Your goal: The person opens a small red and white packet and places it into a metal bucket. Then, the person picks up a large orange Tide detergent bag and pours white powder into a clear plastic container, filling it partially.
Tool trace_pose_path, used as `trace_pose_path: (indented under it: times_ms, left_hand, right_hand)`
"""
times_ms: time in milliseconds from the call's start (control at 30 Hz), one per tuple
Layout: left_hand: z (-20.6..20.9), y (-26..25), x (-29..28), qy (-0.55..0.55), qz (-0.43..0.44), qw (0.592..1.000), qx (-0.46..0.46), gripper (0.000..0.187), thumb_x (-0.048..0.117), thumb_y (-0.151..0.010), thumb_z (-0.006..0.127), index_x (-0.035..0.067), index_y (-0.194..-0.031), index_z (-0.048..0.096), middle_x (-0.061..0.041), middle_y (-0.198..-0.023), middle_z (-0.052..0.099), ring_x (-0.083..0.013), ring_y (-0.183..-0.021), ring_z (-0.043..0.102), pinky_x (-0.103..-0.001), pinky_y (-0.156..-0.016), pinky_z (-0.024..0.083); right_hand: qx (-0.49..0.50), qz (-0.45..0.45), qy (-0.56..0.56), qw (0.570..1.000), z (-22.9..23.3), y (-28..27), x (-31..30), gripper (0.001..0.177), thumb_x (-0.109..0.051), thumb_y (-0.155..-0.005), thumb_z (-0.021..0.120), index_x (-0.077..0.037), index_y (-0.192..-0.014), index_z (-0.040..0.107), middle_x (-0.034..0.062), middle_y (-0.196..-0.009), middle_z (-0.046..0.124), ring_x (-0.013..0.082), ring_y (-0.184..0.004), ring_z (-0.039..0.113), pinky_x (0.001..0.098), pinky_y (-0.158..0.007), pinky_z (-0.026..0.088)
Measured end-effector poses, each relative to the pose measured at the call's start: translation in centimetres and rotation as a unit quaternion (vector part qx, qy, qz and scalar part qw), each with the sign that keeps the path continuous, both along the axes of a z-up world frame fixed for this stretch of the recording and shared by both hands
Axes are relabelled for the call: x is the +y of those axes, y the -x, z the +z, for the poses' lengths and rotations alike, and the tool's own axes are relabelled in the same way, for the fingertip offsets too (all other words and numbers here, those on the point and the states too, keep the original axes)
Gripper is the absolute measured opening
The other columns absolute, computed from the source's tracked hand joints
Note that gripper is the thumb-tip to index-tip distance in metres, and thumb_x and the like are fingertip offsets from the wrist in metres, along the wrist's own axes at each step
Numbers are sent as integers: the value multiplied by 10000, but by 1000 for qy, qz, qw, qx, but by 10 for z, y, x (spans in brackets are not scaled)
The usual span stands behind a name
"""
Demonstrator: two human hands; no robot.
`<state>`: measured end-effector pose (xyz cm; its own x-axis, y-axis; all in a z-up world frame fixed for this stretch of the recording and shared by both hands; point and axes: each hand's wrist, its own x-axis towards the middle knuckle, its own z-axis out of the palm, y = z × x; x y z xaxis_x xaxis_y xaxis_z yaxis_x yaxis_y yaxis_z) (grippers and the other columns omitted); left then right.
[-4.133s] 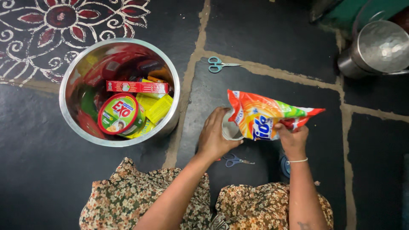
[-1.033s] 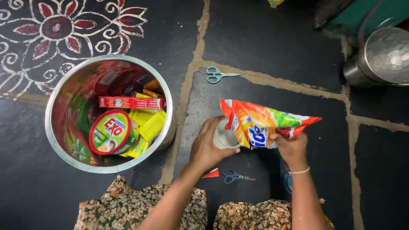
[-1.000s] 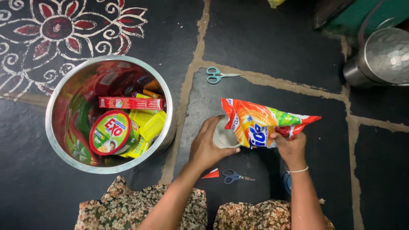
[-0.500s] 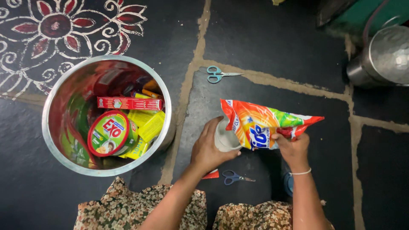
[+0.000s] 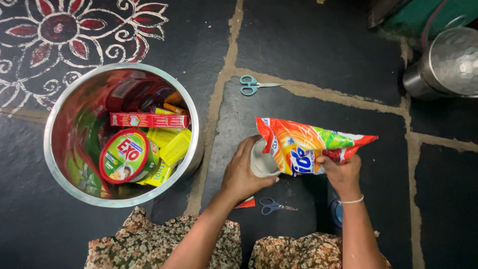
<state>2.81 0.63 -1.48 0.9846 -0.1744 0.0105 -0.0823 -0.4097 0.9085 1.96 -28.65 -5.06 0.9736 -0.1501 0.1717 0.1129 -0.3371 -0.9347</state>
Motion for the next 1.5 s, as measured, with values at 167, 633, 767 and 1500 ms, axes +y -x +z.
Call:
trace_pose_path:
  times_ms: [167,633,767,1500]
  left_hand:
    - [-15,-13,9,72,-56,995,-44,1109,374,-571,968,58,-1478,412,-188,-1520,435,-398,-1442,410,-473,-1160,362]
    - [14,-15,4,-35,72,982,-174,173,192,-807,801,124,-964,780,-82,-1310,671,-363,-1433,474,-487,-1165,365]
    - [19,-13,1,-116,43,980,-153,185,180,-750,796,94,-913,805,-148,-1314,628,-415,-1383,401,-641,-1070,265]
    - [15,-14,7,-127,40,980,-148,168,203,-823,744,99,-941,800,-102,-1398,601,-371,-1466,358,-679,-1150,216]
  right_hand:
    - [14,-15,-21,1000,-12,-6,-3,428,-369,-846,861,-16,-1024,697,4,-961,726,66,-873,650,254,-774,530]
    - [8,-14,-17,1000,-5,-3,1,465,-417,-847,856,-29,-1040,688,-11,-959,703,56,-874,622,244,-776,507]
    - [-5,-14,4,1000,-6,-3,-2,463,-414,-845,852,-33,-1051,689,-15,-974,718,60,-895,644,241,-793,524]
    - [-5,-22,-110,994,3,-6,-6,519,-379,-857,873,-12,-1157,661,3,-1103,702,82,-1003,640,262,-889,517]
